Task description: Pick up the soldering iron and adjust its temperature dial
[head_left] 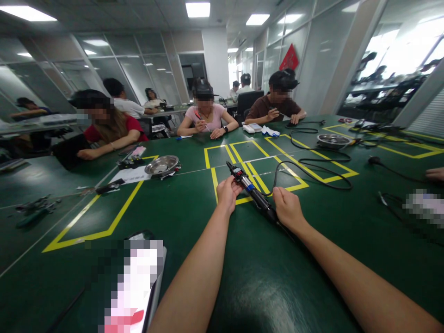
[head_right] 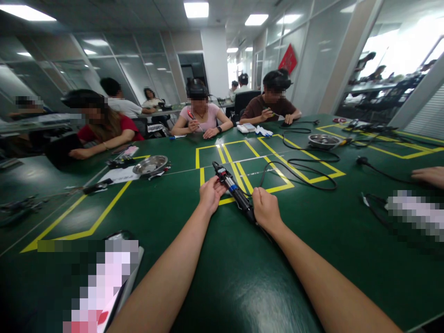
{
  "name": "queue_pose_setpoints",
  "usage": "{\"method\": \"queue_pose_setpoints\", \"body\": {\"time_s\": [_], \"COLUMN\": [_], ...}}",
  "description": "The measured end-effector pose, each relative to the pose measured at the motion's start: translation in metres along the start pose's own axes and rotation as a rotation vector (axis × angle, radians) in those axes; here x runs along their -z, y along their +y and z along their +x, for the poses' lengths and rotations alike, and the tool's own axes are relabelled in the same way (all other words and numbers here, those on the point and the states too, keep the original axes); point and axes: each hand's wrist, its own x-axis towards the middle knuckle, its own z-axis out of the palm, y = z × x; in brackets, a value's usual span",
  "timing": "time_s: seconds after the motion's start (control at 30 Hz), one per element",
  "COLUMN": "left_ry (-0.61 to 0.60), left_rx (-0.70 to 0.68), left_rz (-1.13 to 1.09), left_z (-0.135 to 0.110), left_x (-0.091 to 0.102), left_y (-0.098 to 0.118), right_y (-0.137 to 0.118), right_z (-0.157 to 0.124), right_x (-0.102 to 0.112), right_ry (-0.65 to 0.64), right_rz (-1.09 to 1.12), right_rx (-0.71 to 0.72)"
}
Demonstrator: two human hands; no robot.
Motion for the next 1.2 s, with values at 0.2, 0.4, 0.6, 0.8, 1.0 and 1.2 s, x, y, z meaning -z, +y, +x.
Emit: {"method": "queue_pose_setpoints", "body": {"time_s": [0.2,0.4,0.6,0.8,1.0,1.2], "left_ry": [-0.006,0.008,0.012,0.013,0.009,0.007], "left_rx": [-0.006,-0.007,-0.014,-0.018,-0.031,-0.019], "left_rz": [0.000,0.000,0.002,0.001,-0.010,-0.005], "left_z": [0.002,0.001,0.000,0.000,0.001,0.000], "left_x": [0.001,0.000,-0.001,-0.002,-0.001,-0.002], "left_y": [-0.002,-0.001,-0.001,0.000,-0.001,-0.001], "right_y": [-0.018,-0.022,-0.021,-0.032,-0.034,-0.024], "right_z": [-0.008,-0.013,-0.015,-0.015,-0.018,-0.018], "right_x": [0.010,0.010,0.005,0.004,0.000,-0.007], "right_ry": [-0.026,-0.102,-0.092,-0.030,-0.056,-0.207], "right_rz": [0.151,0.259,0.048,-0.277,-0.390,-0.535], "right_rx": [0.087,0.342,0.557,0.693,0.683,0.599]}}
